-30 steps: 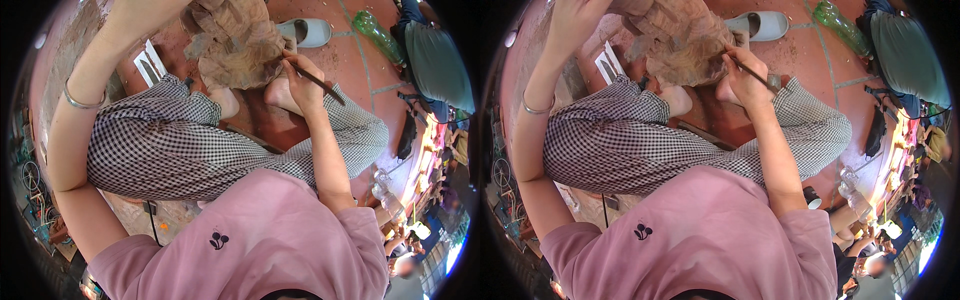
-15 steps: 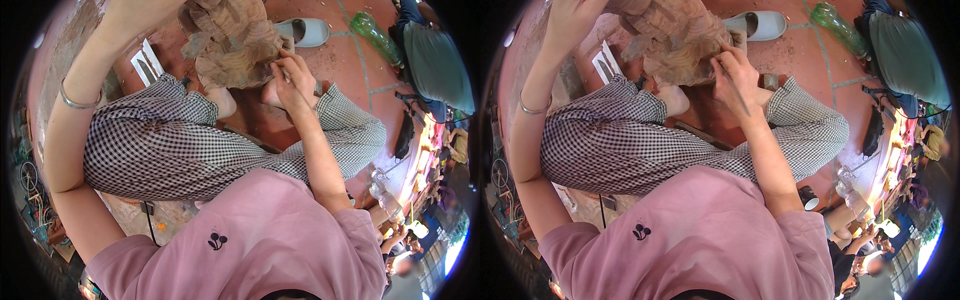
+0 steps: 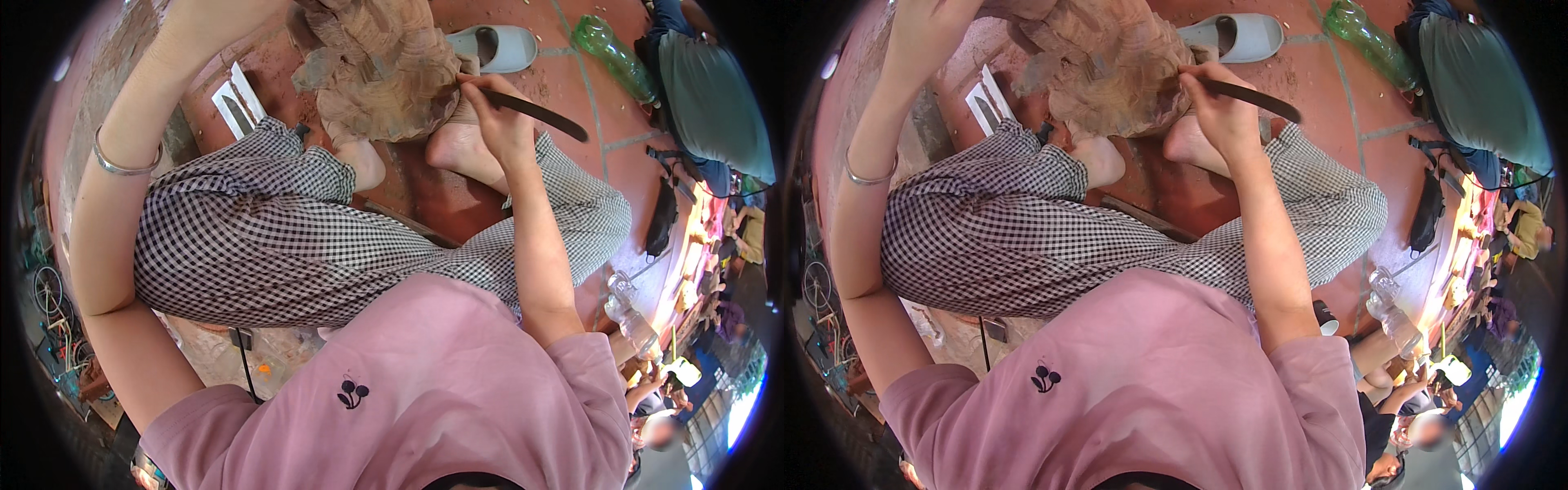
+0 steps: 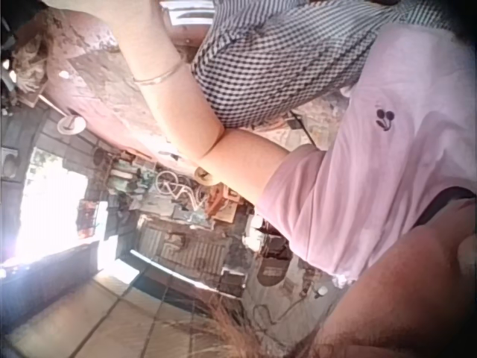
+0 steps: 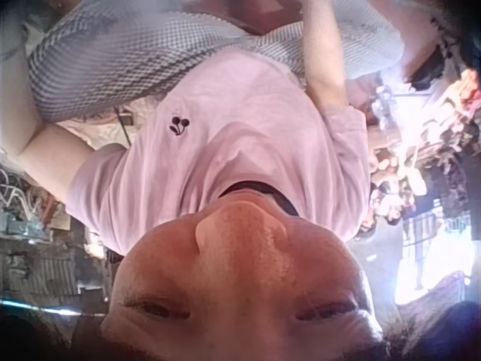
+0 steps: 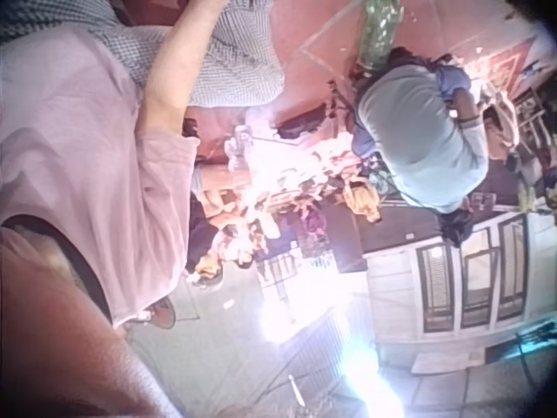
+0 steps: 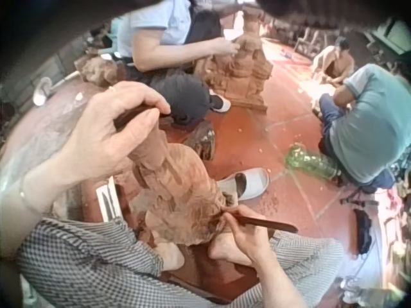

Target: The person sits on the floor and carves a wooden sculpture using a small knife. They hold the wood steady with their left hand and use the knife in their right hand to remove shavings and shape the surface. The person occasionally pauses to inspect the work or adjust their grip.

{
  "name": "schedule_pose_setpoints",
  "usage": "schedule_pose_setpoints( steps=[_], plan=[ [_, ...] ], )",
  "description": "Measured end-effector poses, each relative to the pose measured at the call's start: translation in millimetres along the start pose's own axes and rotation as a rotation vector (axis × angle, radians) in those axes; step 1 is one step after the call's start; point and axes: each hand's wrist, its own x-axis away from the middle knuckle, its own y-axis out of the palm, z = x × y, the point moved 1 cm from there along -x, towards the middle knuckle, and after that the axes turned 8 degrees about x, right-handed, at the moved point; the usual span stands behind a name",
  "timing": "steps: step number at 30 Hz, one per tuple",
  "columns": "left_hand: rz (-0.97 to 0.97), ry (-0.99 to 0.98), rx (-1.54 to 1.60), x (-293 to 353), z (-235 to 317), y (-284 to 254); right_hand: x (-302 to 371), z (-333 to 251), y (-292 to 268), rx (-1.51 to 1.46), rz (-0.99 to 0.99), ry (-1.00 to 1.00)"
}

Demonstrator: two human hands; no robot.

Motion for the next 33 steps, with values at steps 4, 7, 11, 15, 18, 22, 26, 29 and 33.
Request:
schedule_pose_setpoints(
  steps=[4,7,11,15,18,22,26,29,33],
  plan=[
    [-0.008,0.003,-0.021,2,-4,-1,11,12,-3,-0.716,0.195,0.448],
    [0.008,-0.004,-0.012,3,-6,0,20,11,3,-0.71,0.153,0.388],
    [-0.022,-0.025,-0.035,1,-2,-1,21,8,14,-0.1,0.147,-0.031],
    [-0.048,0.014,0.025,0,-1,-4,11,-2,14,0.114,0.086,-0.159],
    [-0.065,-0.022,-0.01,-1,-1,-6,-2,6,3,0.01,-0.047,-0.101],
    [-0.025,-0.028,-0.024,2,-1,-3,-11,10,-9,-0.231,-0.181,0.032],
    [-0.032,-0.005,0.029,-1,7,-4,-7,-1,-10,0.118,-0.181,-0.193],
    [-0.026,-0.047,0.012,-4,16,-2,-18,0,-12,0.26,-0.216,-0.23],
    [-0.015,-0.01,0.055,0,2,-4,-28,1,-21,-0.025,-0.213,-0.034]
  ],
)
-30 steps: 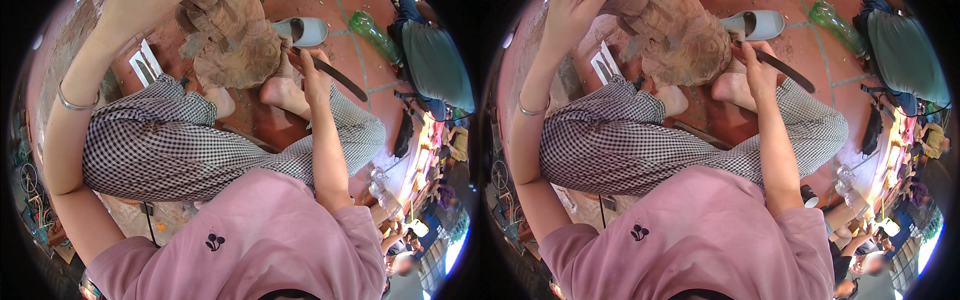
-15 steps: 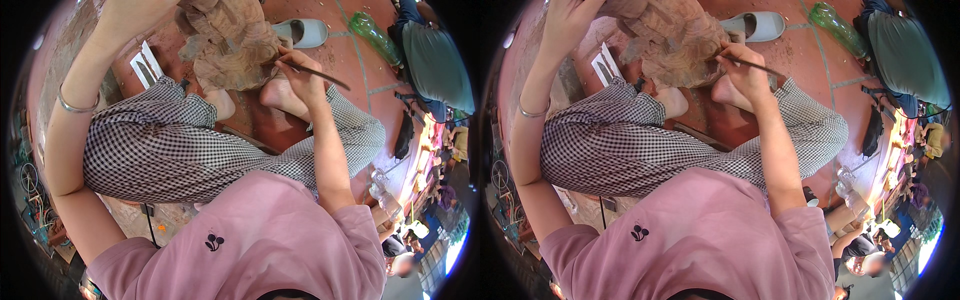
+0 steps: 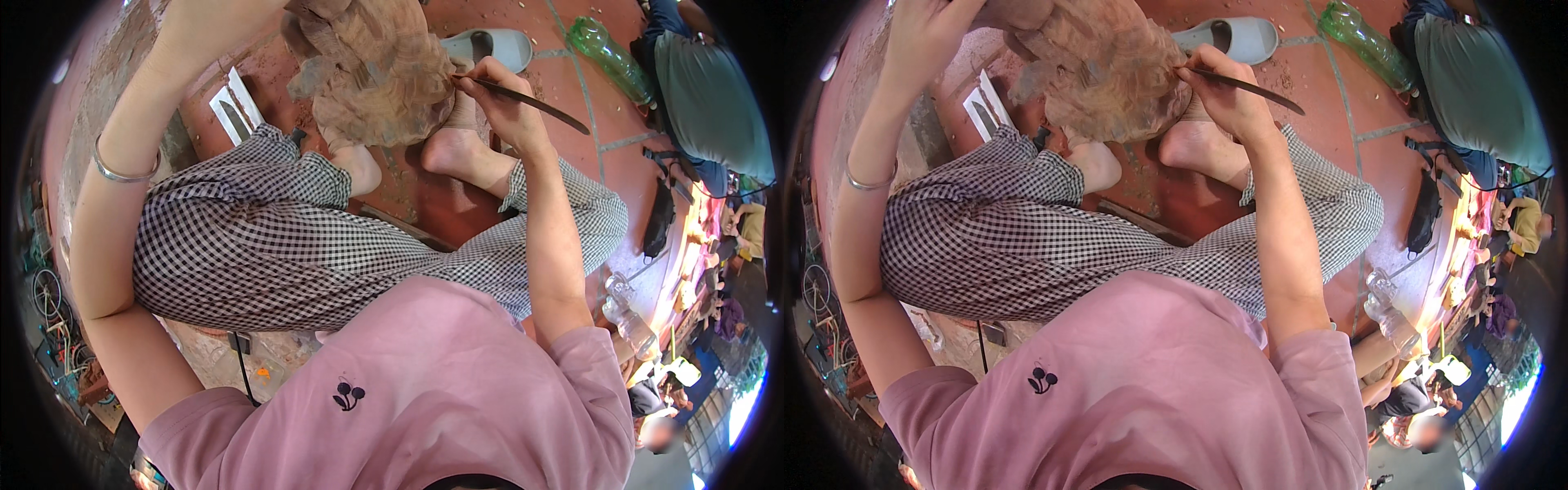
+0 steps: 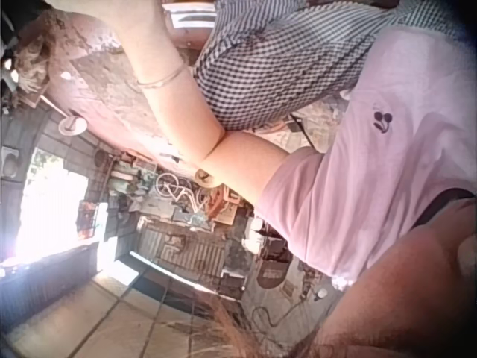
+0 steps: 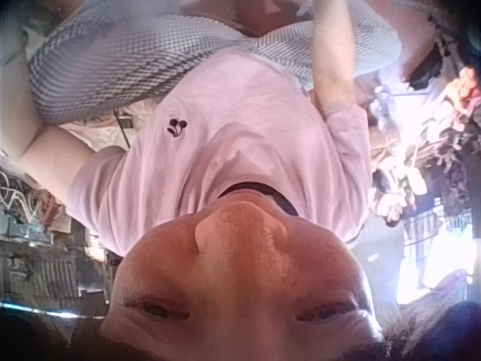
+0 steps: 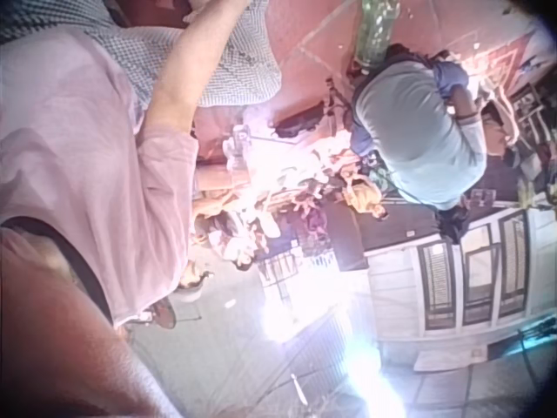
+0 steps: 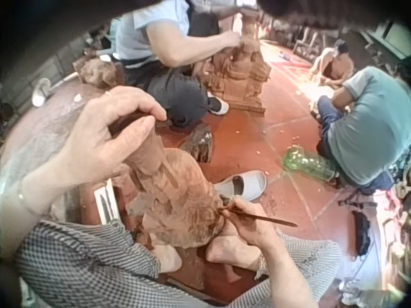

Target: The person sits on the floor and carves a wooden sculpture using a small knife. They hold the wood steady with their left hand and use the knife in their right hand to remove shavings and shape the surface. The person occasionally pauses to inspect the work or adjust their grip.

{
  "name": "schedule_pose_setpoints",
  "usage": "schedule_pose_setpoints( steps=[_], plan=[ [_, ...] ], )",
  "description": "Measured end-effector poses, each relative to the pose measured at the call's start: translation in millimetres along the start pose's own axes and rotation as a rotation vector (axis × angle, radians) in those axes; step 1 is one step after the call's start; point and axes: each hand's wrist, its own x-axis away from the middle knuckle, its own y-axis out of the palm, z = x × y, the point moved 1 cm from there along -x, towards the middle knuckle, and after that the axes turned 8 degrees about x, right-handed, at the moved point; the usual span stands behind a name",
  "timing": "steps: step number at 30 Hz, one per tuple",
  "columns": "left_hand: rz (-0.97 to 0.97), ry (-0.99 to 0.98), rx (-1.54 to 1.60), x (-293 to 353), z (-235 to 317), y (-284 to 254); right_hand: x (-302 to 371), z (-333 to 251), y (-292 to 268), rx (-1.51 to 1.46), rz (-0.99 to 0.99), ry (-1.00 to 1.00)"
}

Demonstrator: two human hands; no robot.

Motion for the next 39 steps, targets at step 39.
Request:
schedule_pose_setpoints(
  steps=[39],
  plan=[
    [-0.018,-0.029,-0.035,0,-3,0,37,33,40,-0.634,0.134,0.137]
  ],
)
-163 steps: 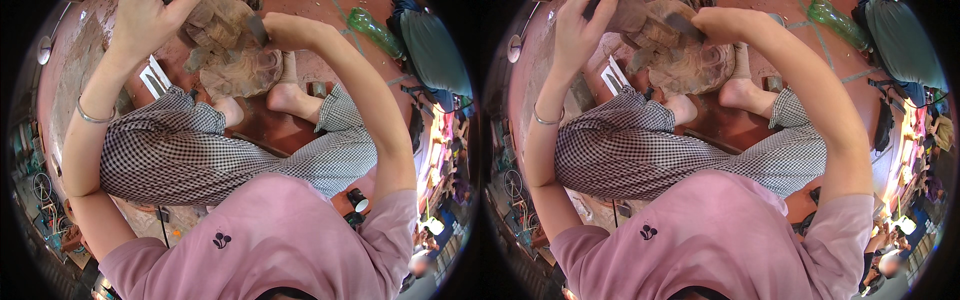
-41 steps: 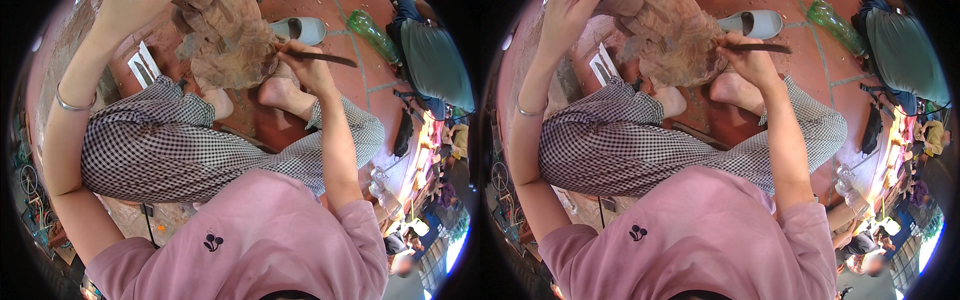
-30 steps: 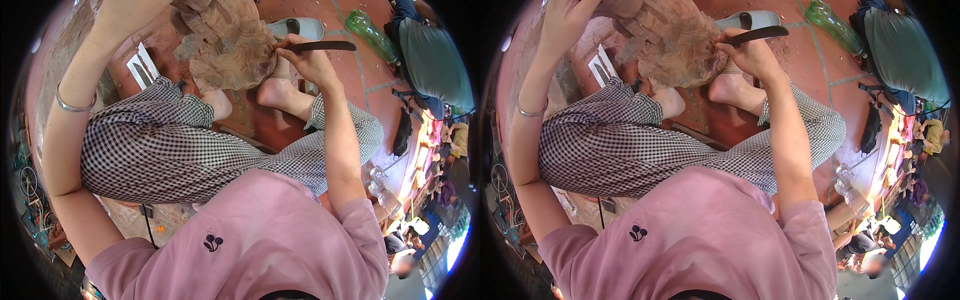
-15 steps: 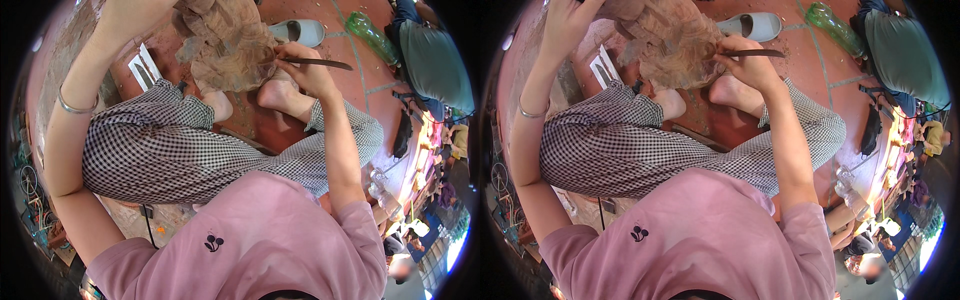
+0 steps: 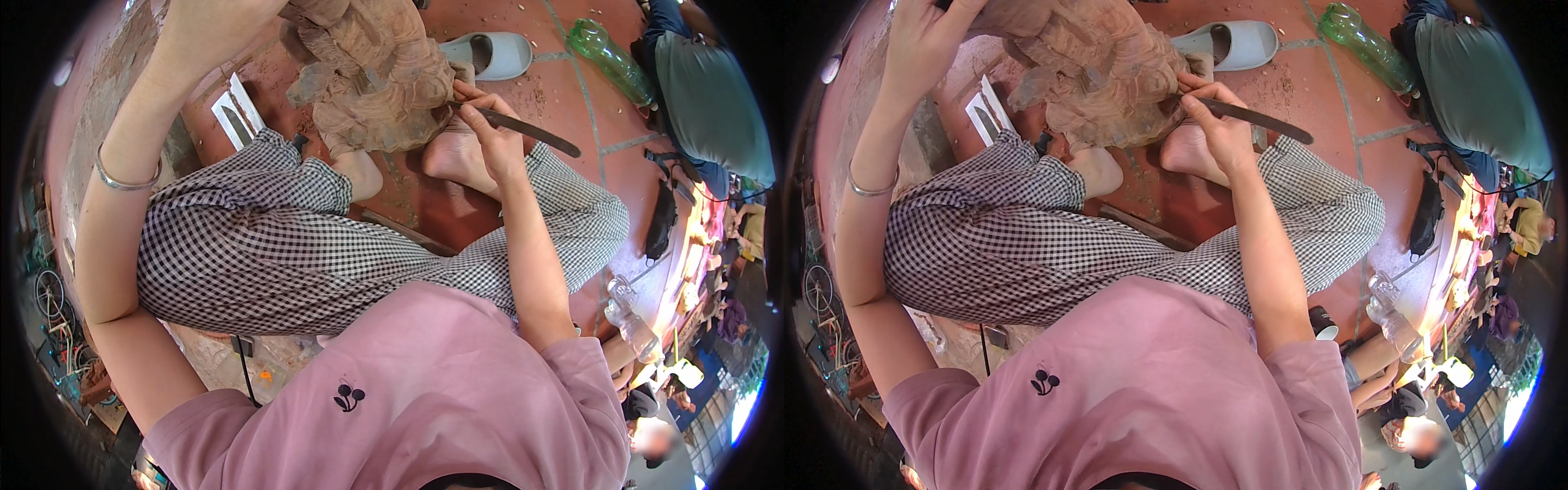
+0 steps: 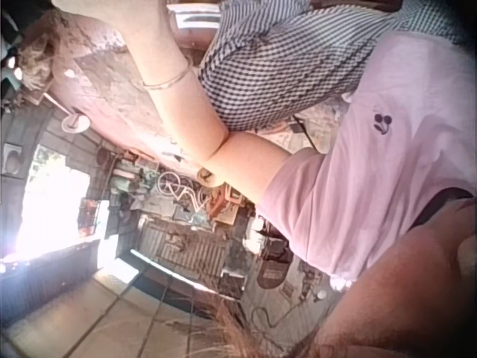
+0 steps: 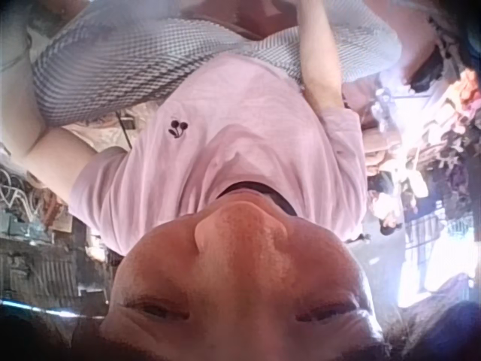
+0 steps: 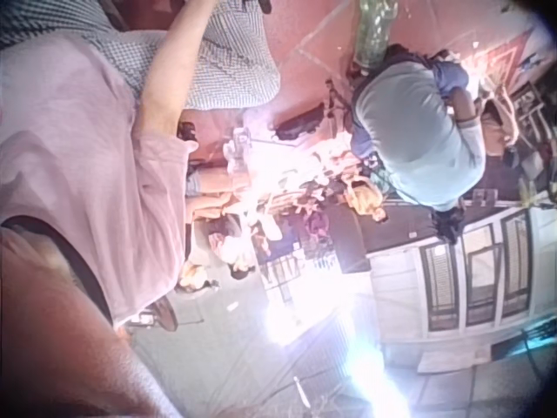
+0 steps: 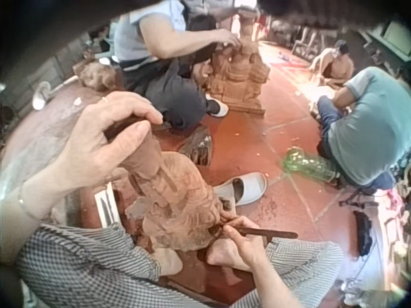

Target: The person sits on the floor and carves a wooden sculpture using a small knife. They hold the wood steady with their left hand and use the knife in their right hand to remove shavings and shape the surface. The person occasionally pauses to inspect the work or adjust their grip.

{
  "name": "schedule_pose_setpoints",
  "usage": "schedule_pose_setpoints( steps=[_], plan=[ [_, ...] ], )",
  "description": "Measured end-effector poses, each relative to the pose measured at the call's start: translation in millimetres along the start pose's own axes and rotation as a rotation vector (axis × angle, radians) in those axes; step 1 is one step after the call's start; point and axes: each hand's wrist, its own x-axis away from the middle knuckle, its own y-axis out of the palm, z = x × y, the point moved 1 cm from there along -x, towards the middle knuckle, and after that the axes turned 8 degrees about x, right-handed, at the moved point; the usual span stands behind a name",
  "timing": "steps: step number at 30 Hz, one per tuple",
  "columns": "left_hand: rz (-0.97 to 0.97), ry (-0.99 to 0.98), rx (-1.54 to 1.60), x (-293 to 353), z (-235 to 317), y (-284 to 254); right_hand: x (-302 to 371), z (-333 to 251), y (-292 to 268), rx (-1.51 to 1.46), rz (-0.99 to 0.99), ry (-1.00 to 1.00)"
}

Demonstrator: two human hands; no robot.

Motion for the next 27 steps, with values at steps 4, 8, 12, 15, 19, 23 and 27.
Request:
schedule_pose_setpoints(
  steps=[4,8,12,15,19,23,27],
  plan=[
    [0.037,0.026,-0.002,2,3,3,-4,-18,10,0.514,0.032,-0.203],
    [0.018,0.03,0.005,0,-3,1,-8,-27,11,0.665,0.059,-0.336],
    [0.013,-0.025,0.04,0,2,-1,-15,-24,-1,0.443,0.022,-0.073],
    [-0.026,-0.056,-0.029,1,3,-4,-16,-26,0,0.377,0.022,-0.103],
    [-0.003,-0.013,-0.038,-2,16,-1,-9,-41,8,0.767,-0.053,-0.285],
    [-0.014,-0.04,-0.051,0,-1,-2,-12,-14,-5,0.113,0.086,-0.027],
    [-0.01,-0.04,-0.017,3,1,0,2,6,-4,-0.417,0.333,0.146]
  ],
)
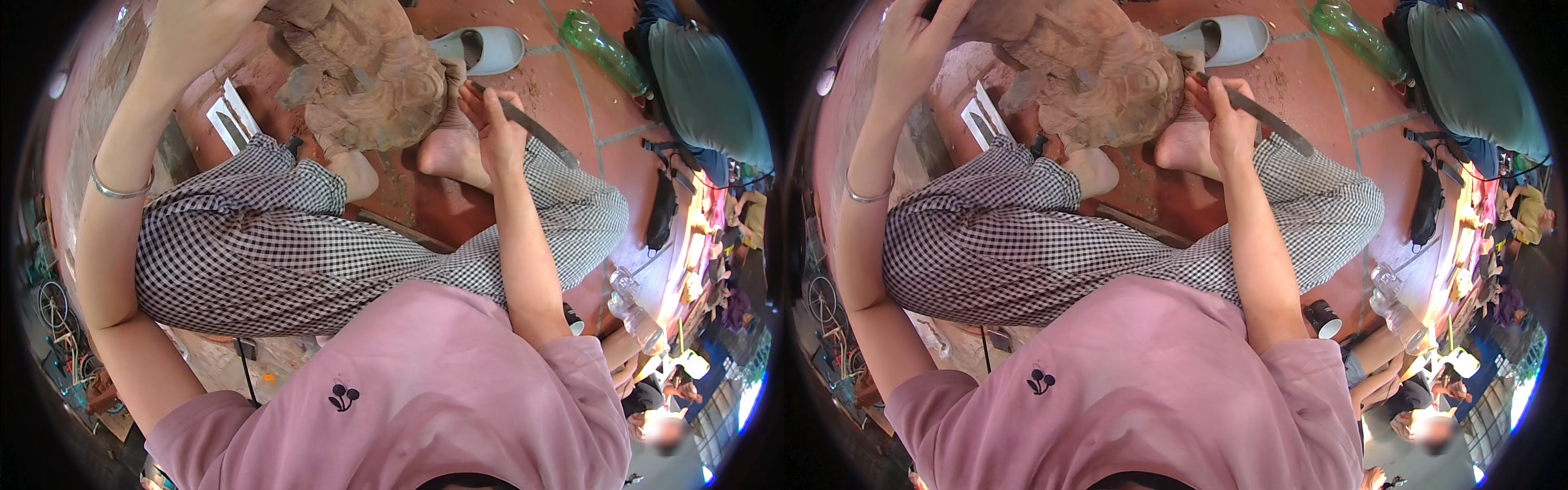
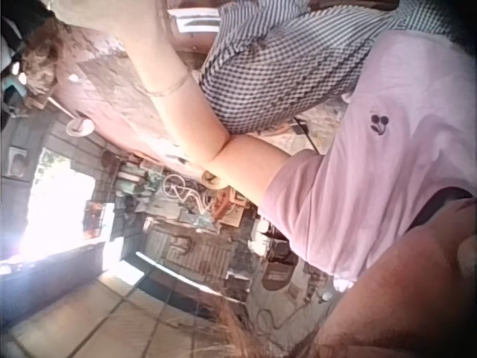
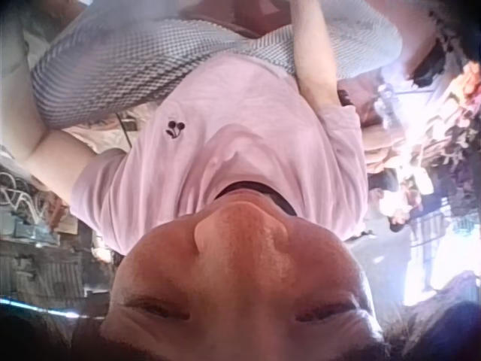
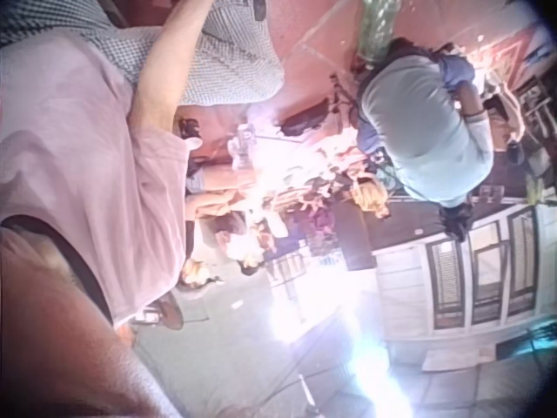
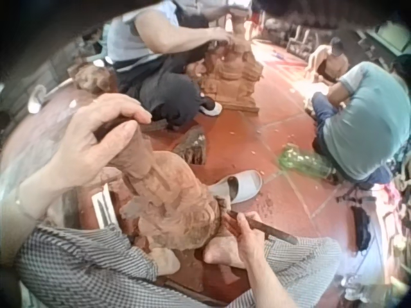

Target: The person sits on the floor and carves a wooden sculpture using a small knife. They hold the wood steady with their left hand and use the knife in their right hand to remove shavings and shape the surface. The person occasionally pauses to inspect the work or adjust their grip.

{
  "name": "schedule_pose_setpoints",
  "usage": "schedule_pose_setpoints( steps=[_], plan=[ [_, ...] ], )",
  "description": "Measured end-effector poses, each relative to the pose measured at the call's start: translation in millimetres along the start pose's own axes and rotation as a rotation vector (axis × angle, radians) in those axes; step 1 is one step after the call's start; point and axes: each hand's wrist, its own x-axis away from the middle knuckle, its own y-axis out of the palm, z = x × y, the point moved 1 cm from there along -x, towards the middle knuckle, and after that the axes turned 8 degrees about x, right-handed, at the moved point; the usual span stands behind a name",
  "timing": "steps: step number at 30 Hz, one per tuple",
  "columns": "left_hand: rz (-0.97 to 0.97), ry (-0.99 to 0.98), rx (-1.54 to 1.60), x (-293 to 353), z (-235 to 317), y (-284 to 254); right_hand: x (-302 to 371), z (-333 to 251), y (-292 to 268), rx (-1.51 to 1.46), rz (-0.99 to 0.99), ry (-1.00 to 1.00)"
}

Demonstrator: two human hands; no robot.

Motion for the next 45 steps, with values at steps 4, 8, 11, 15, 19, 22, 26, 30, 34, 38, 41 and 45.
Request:
schedule_pose_setpoints(
  steps=[4,8,11,15,19,22,26,30,34,38,41,45],
  plan=[
    [-0.003,-0.012,-0.008,-4,17,1,18,13,-5,0.081,-0.043,0.051],
    [-0.02,-0.023,-0.033,-3,8,-1,16,13,4,0.408,-0.127,-0.221],
    [-0.004,-0.001,-0.022,-4,17,2,13,-4,24,0.713,-0.181,-0.467],
    [-0.064,-0.066,0.03,-12,28,-5,16,-13,34,1.02,-0.196,-0.712],
    [0.066,-0.223,0.203,9,-40,5,18,-9,35,1.117,-0.197,-0.774],
    [-0.032,-0.061,-0.028,-4,2,1,13,-9,29,0.972,-0.175,-0.538],
    [-0.022,-0.01,-0.02,-4,18,0,16,-10,33,0.937,-0.116,-0.627],
    [-0.005,0.019,-0.028,-3,14,0,26,-2,43,1.078,-0.063,-0.761],
    [0.01,-0.016,0.01,0,3,1,22,0,39,0.926,-0.082,-0.637],
    [0.01,-0.011,0.007,0,1,0,26,3,41,0.94,-0.039,-0.647],
    [0.009,-0.004,0.009,-1,2,0,32,4,53,1.181,-0.013,-0.796],
    [0.009,-0.003,0.013,-1,0,2,27,2,44,0.973,-0.035,-0.625]
  ],
)
